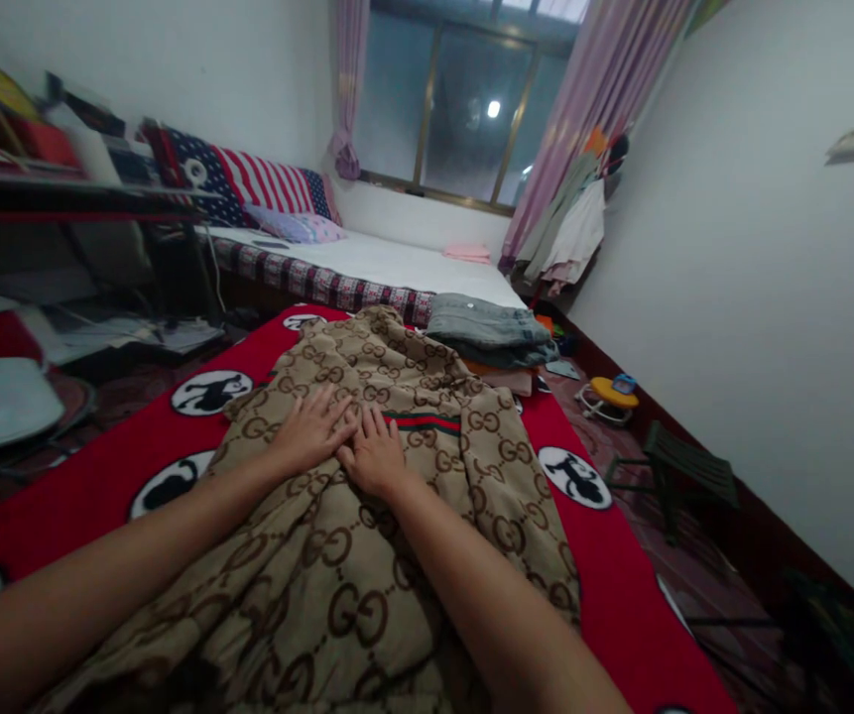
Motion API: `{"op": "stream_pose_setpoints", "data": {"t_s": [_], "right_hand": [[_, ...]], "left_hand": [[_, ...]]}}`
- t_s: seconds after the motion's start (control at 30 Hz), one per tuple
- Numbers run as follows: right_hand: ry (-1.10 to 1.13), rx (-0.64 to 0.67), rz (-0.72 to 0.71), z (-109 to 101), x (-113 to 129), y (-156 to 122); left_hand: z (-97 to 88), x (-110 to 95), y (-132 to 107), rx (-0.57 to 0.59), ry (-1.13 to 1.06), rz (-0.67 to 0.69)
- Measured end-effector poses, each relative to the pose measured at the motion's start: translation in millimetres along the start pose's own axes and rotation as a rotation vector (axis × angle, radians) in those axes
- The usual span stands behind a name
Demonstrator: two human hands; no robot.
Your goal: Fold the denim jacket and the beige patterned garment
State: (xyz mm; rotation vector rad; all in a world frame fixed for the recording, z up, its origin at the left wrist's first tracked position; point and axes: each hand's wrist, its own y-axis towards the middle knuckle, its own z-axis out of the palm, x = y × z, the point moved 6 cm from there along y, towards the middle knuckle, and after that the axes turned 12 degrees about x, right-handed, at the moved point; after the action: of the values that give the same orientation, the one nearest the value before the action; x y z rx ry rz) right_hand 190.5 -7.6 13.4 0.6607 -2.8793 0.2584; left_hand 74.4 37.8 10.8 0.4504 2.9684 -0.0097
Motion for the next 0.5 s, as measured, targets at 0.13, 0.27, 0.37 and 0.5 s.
{"op": "stream_pose_setpoints", "data": {"t_s": [0.13,0.27,0.37,0.5], "right_hand": [[-0.030,0.119,-0.168,-5.7,-6.1,-78.3],[-0.074,0.031,-0.042,-22.7,-45.2,-160.1],[-0.128,-0.098,0.146,-25.2,-81.3,-206.3],[-0.060,-0.155,0.330,-11.5,-114.7,-241.9]], "left_hand": [[8.0,-2.4,-17.0,-0.063,-0.006,0.011],[2.8,-1.9,-15.0,-0.081,-0.016,-0.018],[0.9,-2.9,-14.1,-0.105,-0.016,-0.021],[2.1,-3.3,-15.8,-0.113,-0.004,-0.022]]}}
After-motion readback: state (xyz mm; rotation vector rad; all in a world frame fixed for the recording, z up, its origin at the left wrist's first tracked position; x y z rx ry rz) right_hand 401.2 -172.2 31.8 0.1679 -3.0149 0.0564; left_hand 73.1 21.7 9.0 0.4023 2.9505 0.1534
